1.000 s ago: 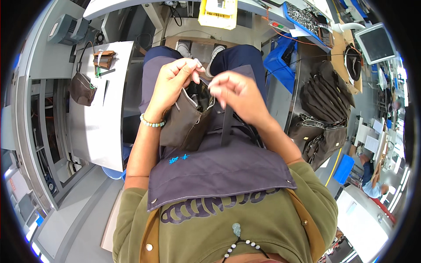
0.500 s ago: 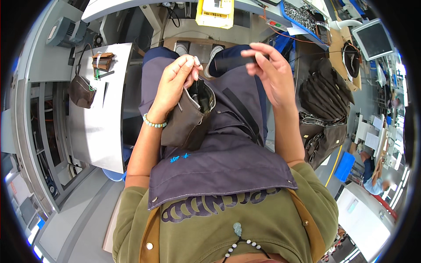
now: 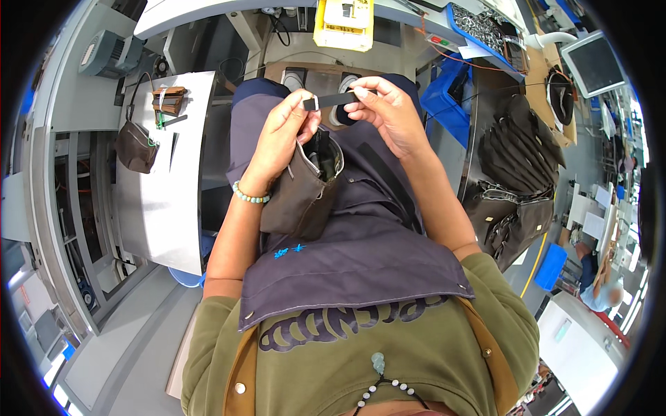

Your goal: Sewing the lining and main body of a small leather pouch using an industrial sewing machine.

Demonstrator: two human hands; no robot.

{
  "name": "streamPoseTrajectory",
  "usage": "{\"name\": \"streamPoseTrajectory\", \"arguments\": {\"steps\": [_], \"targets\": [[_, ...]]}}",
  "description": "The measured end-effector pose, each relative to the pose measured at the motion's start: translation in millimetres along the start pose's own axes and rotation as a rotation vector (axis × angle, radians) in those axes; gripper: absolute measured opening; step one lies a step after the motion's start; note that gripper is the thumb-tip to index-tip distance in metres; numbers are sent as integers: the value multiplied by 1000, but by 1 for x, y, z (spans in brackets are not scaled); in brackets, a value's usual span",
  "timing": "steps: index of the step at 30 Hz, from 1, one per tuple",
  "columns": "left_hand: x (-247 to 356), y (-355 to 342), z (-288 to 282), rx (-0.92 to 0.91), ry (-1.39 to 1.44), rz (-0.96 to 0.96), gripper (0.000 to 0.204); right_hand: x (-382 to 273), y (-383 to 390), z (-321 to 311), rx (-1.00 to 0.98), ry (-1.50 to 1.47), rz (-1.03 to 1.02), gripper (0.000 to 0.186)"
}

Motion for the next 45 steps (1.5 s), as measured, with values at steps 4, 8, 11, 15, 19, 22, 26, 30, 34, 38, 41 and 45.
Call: {"name": "streamPoseTrajectory", "arguments": {"steps": [4, 8, 11, 15, 19, 22, 26, 30, 34, 38, 41, 45], "targets": [[-2, -3, 5, 23, -160, 14, 26, 7, 0, 14, -55, -92, 2, 23], [2, 0, -7, 277, 30, 105, 29, -2, -4, 10, 64, 83, -87, 24], [-2, 3, -6, 227, -159, -28, 32, -7, -5, 7, 25, 120, -84, 28], [1, 2, -6, 219, -188, 37, 34, 0, -4, 9, 20, -123, -7, 33], [0, 0, -3, 218, -259, 21, 34, 13, -1, 22, -84, -1, 75, 42], [2, -1, 0, 203, -260, 73, 31, 13, -1, 24, -57, 15, 49, 38], [1, -1, 0, 204, -275, 31, 31, 10, -2, 20, 16, -85, 4, 34], [5, -2, -3, 211, -313, 43, 34, -6, -1, 11, 21, -123, -32, 29], [10, -1, -9, 121, -319, 75, 40, -69, -1, -9, 121, 407, -299, 23], [8, 0, -9, -61, -290, 184, 50, -151, -28, -39, 353, 379, -528, 19], [8, -1, -6, -161, -279, 363, 52, -177, -68, -45, 417, 628, -366, 16], [13, -4, -4, -183, -426, 395, 44, -204, -130, -23, -195, 562, -797, 15]]}}
Point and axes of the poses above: each hand's wrist, its own y-axis away from the middle knuckle, its own z-axis out of the palm, x = y × z, the point moved 4 cm from there along -y, towards the middle knuckle, and after that the axes turned 4 degrees about y, right-handed, at the moved point
